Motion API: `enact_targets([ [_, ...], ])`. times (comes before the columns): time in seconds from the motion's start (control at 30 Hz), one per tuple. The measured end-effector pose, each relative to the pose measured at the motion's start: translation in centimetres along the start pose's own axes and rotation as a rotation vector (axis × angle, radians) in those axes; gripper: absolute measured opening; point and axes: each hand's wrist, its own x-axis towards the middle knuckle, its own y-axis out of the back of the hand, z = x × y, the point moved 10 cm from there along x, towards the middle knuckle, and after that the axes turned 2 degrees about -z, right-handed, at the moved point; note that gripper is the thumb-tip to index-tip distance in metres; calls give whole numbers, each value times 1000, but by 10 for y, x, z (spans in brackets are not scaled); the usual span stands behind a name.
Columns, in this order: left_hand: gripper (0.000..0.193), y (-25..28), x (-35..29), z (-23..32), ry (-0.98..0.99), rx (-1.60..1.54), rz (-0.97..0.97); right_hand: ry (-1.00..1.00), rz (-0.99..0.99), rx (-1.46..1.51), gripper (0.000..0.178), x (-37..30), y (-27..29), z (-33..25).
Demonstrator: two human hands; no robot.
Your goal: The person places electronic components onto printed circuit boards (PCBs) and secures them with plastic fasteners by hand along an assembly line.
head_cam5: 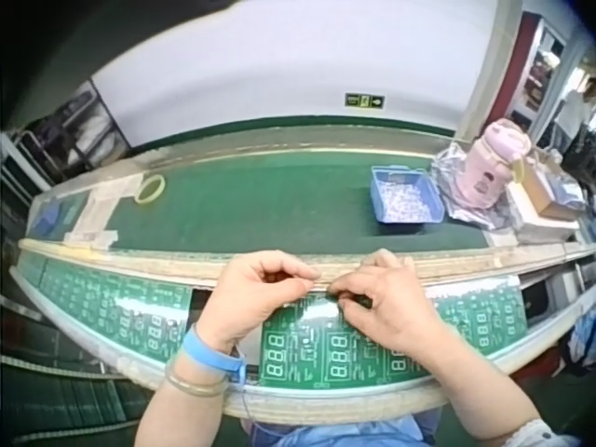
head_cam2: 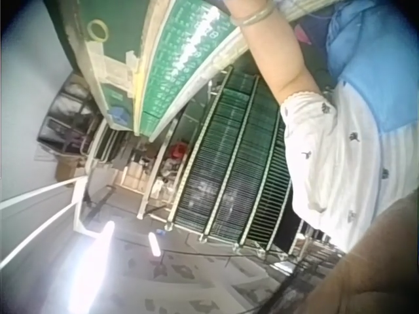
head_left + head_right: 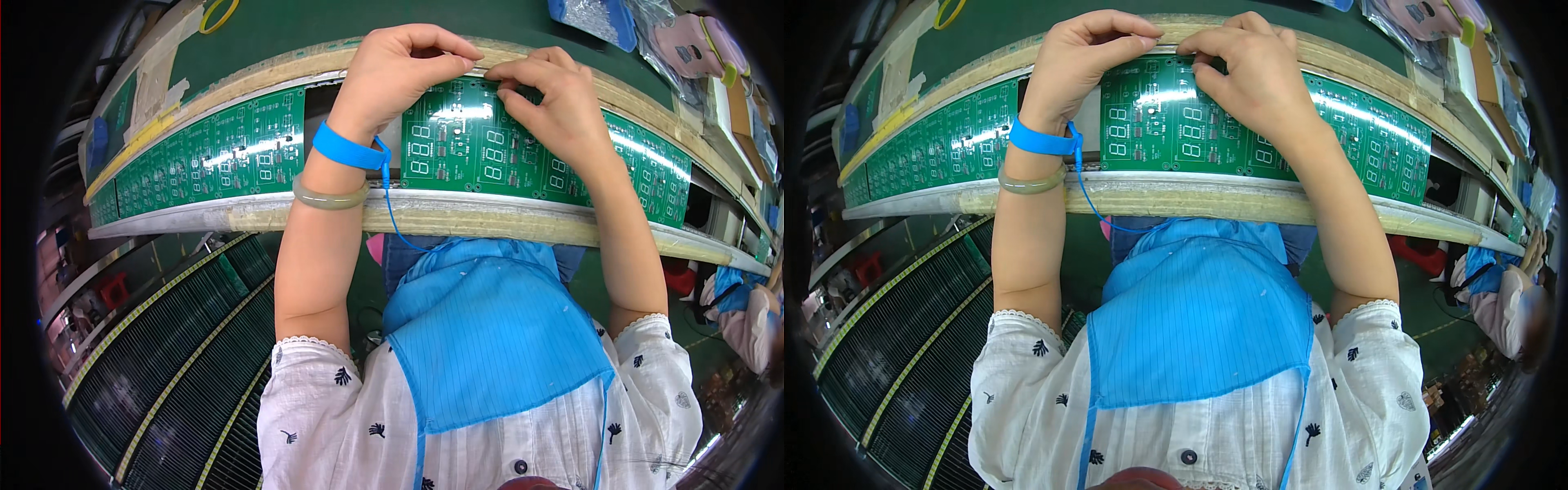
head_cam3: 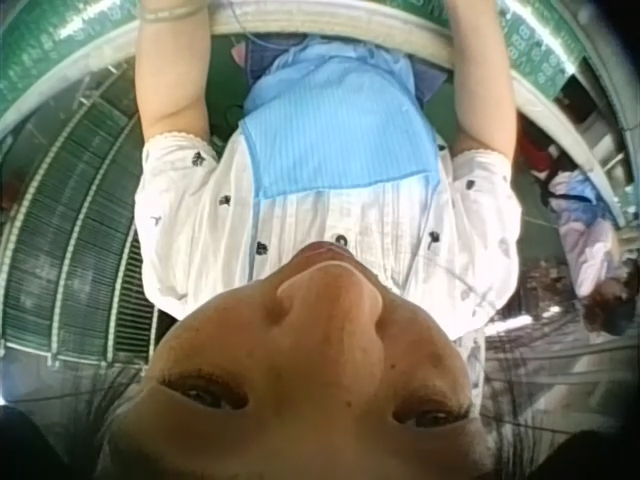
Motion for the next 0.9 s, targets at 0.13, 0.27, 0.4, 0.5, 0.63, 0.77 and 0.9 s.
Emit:
enact_targets([
  [0.13,16,-1,2,-4,-23,-14,-14,3,-13,-52,25,1,-3,-3],
  [0.27,16,0,1,-7,-26,-49,4,-3,-34,-93,26,2,-4,-11],
  [0.4,16,0,0,-10,-29,-81,-1,-29,-15,-174,27,0,-5,-17],
  [0.5,16,0,0,-12,-24,-72,2,-16,17,-224,26,0,-5,-23],
  [0.63,16,-1,3,-9,-40,-49,3,-28,46,-265,25,1,0,-27],
  [0.77,17,1,3,-10,-26,0,21,-49,45,-269,23,2,0,-25],
  [0.9,17,-1,3,-8,-36,-12,19,-40,51,-286,24,2,-2,-29],
])
